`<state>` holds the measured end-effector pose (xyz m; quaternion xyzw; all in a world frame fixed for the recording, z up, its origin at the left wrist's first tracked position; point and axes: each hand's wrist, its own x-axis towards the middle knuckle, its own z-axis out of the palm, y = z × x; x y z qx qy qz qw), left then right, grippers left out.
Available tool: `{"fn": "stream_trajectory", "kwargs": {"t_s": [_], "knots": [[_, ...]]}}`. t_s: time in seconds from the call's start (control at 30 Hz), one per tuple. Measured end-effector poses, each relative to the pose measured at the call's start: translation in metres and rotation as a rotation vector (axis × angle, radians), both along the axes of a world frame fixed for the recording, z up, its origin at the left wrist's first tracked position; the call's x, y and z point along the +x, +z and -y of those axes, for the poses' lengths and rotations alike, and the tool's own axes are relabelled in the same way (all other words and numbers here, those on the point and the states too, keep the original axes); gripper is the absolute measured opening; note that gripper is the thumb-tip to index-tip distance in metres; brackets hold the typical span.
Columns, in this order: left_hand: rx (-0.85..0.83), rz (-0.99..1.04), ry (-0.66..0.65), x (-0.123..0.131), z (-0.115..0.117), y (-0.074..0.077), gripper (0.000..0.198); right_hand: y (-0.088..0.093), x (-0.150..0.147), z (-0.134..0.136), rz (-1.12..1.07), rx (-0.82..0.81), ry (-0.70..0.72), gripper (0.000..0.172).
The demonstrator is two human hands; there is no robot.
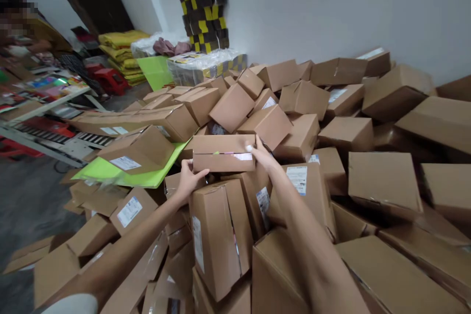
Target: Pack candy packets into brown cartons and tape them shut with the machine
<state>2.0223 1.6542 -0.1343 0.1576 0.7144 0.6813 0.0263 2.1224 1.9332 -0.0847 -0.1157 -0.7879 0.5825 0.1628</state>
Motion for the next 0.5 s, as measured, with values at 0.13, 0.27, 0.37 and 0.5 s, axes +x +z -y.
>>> {"fn": "stream_trajectory", "kwargs": {"t_s": [0.13,0.27,0.37,0.5], "knots": [[-0.025,0.264,-0.046,0.014,0.028,0.002,0.088,0.008,-0.019,0.033,-0.138,0.123,-0.112,0.085],[0.068,0.714,-0.142,0.001,0.03,0.028,0.086,-0.006,-0.014,0.032,-0.204,0.153,-0.016,0.085],[0.084,0.946,-0.149,-0.014,0.011,0.052,0.093,-0.016,-0.003,0.025,-0.224,0.089,-0.02,0.086],[0.236,0.894,-0.147,-0.018,-0.002,0.06,0.073,-0.019,0.003,0.02,-0.249,0.084,0.042,0.088]]}}
